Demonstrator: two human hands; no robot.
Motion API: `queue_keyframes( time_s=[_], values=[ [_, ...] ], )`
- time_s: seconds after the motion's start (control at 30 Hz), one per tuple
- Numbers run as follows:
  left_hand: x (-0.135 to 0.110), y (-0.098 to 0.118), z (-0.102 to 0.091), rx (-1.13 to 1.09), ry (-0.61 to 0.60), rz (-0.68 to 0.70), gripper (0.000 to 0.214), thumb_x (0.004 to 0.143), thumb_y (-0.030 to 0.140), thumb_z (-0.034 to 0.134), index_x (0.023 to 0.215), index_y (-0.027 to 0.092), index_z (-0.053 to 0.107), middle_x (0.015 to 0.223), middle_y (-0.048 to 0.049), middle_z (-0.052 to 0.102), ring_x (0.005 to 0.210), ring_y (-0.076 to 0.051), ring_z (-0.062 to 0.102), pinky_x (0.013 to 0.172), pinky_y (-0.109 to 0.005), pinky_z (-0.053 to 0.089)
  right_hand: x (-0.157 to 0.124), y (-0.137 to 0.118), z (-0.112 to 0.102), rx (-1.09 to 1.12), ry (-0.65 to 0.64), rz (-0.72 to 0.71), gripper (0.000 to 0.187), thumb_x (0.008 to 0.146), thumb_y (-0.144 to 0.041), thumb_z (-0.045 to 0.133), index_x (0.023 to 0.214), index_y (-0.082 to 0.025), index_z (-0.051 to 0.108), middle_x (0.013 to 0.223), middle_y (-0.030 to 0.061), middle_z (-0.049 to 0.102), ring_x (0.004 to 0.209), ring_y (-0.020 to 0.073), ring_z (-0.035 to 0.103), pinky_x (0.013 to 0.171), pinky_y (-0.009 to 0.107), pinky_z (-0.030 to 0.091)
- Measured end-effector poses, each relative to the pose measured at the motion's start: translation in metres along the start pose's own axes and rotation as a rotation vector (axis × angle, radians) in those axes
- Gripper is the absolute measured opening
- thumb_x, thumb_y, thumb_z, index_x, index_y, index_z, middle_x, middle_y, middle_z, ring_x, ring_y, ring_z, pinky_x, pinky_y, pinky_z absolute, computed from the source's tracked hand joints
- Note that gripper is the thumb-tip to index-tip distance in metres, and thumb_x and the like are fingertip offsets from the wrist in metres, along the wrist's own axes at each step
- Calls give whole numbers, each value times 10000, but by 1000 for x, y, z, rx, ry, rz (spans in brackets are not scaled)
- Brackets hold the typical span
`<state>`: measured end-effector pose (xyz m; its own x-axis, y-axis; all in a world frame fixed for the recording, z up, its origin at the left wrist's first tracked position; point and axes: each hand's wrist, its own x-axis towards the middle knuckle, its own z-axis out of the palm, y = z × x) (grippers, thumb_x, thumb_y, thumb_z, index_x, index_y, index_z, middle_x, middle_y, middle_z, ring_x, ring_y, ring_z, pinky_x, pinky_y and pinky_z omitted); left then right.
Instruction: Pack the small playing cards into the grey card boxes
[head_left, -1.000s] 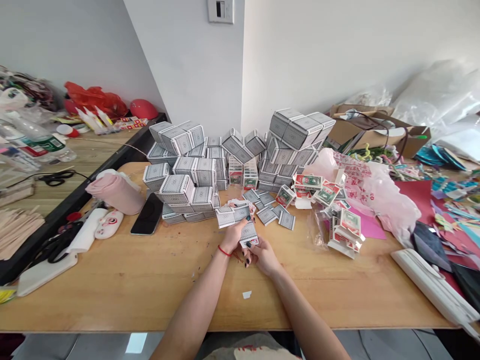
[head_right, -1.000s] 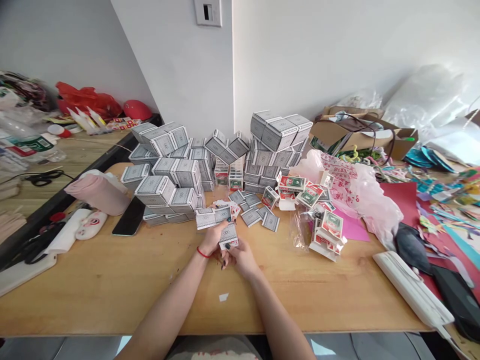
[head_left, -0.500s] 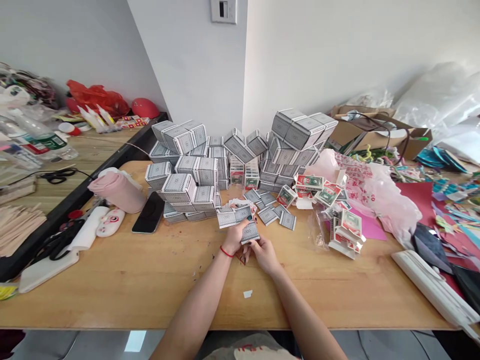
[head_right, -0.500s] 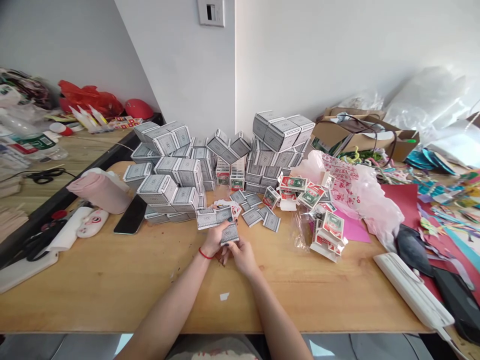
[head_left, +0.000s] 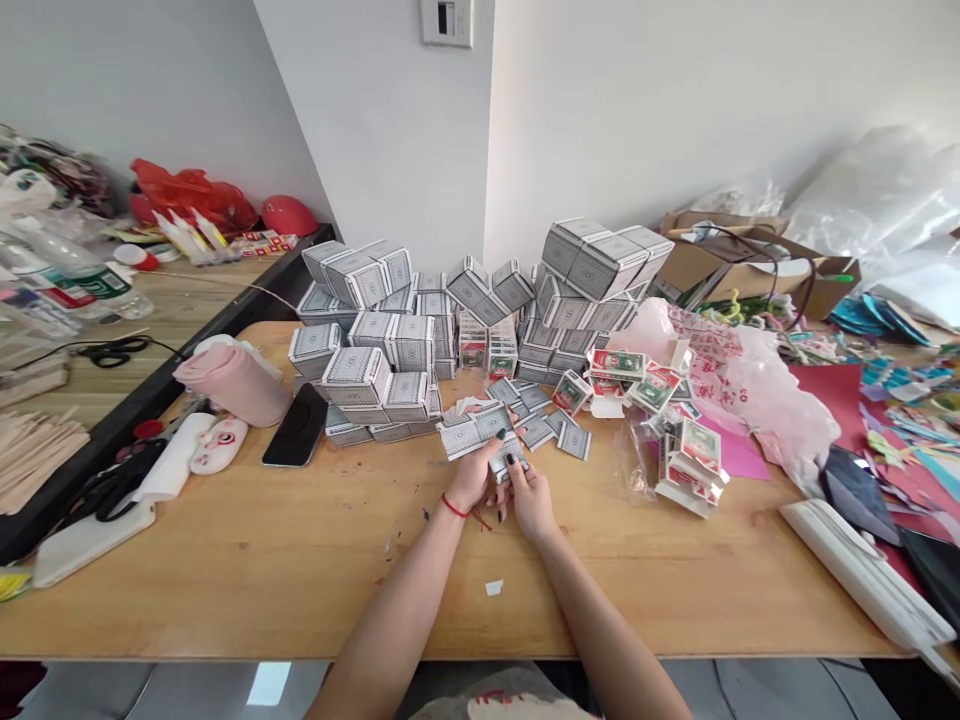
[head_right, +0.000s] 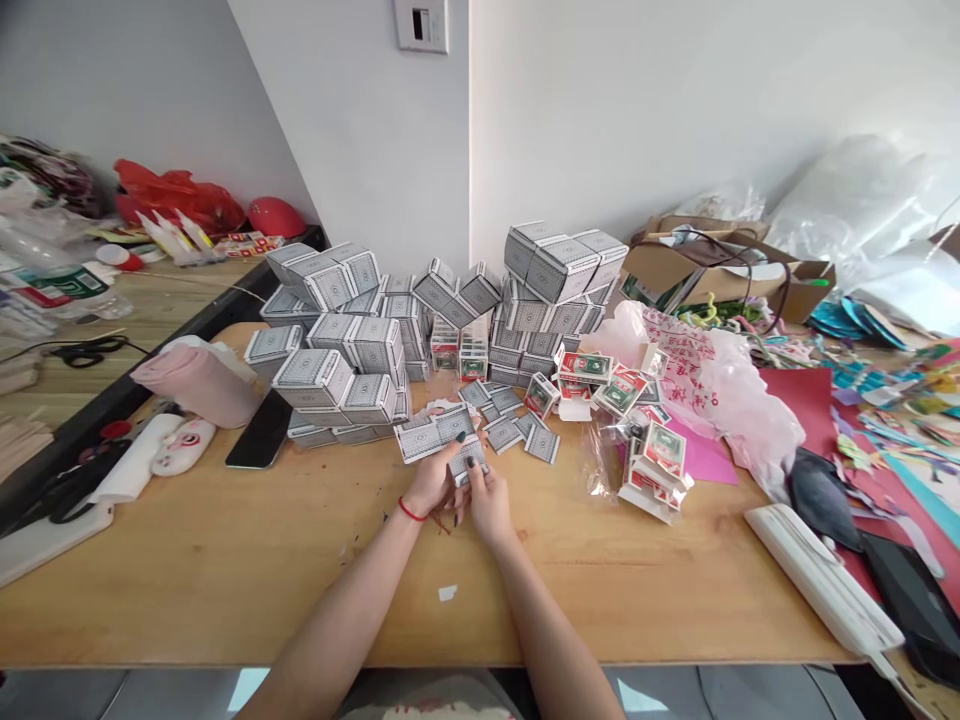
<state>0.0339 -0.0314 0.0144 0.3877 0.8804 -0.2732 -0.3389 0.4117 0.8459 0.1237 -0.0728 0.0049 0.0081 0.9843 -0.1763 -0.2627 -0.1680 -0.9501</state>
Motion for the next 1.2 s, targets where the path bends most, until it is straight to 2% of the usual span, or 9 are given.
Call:
queue_keyframes(
  time_s=[0.1, 0.17, 0.37, 0.47, 0.6, 0.73, 0.83, 1.03, 1.2],
  values=[
    [-5, 6, -1, 47, -171, 50, 498, 709, 503, 520, 1036, 128, 535, 576, 1, 571, 379, -86, 458, 342, -201, 297, 5, -3, -3, -5, 43, -28, 399, 769, -526, 459, 570, -182, 439, 354, -29, 508, 263, 104, 463, 260, 188, 314],
    [-10, 7, 0, 127, -217, 58, 523, 647, 447, 626, 1045, 127, 514, 564, 20, 555, 413, -81, 479, 373, -185, 308, 9, -3, -6, -4, 72, -37, 415, 765, -532, 461, 549, -177, 446, 353, -27, 504, 241, 90, 427, 242, 184, 284],
    [-14, -1, 5, 257, -59, 89, 322, 663, 433, 616, 749, 135, 532, 404, 62, 453, 328, -73, 406, 366, -200, 289, 13, 2, -10, 14, -1, -31, 451, 758, -552, 458, 511, -176, 449, 334, -19, 487, 242, 84, 413, 248, 183, 270],
    [-13, -1, 5, 266, -80, 115, 286, 683, 421, 596, 673, 143, 527, 418, 37, 485, 354, -82, 426, 378, -204, 308, 12, 1, -11, 53, -25, 18, 449, 750, -569, 456, 522, -183, 442, 319, -29, 471, 236, 80, 396, 268, 191, 307],
    [-14, 5, 0, 269, -173, 136, 270, 695, 406, 587, 735, 140, 562, 488, 10, 544, 431, -117, 490, 437, -231, 380, 11, -4, -16, 94, -69, 61, 430, 746, -561, 468, 547, -182, 432, 323, -44, 470, 221, 69, 365, 276, 193, 312],
    [-12, 9, -6, 363, -95, 234, 249, 684, 368, 606, 622, 130, 567, 548, -13, 578, 558, -131, 527, 585, -251, 425, 12, -11, -20, -11, -145, 71, 404, 747, -540, 484, 595, -166, 476, 391, -18, 537, 248, 93, 438, 268, 190, 288],
    [-10, 8, -8, 436, -13, 238, 274, 662, 374, 623, 554, 128, 571, 561, -19, 583, 577, -131, 512, 590, -249, 422, 13, -13, -24, -188, -78, -3, 423, 738, -540, 496, 552, -160, 495, 386, -1, 539, 267, 105, 466, 281, 197, 293],
    [-10, 2, -5, 285, 20, 97, 297, 591, 417, 663, 557, 137, 569, 585, -7, 581, 564, -138, 528, 586, -291, 473, 11, -5, -34, -414, 125, -163, 420, 709, -513, 550, 469, -180, 461, 350, -26, 475, 306, 91, 420, 326, 204, 306],
    [-8, 2, -8, 245, -39, 41, 287, 567, 407, 681, 600, 140, 584, 640, -14, 610, 580, -144, 562, 634, -316, 487, 11, -3, -38, -359, 83, -180, 419, 742, -487, 526, 463, -181, 466, 329, -38, 423, 314, 79, 372, 341, 204, 298]
  ],
)
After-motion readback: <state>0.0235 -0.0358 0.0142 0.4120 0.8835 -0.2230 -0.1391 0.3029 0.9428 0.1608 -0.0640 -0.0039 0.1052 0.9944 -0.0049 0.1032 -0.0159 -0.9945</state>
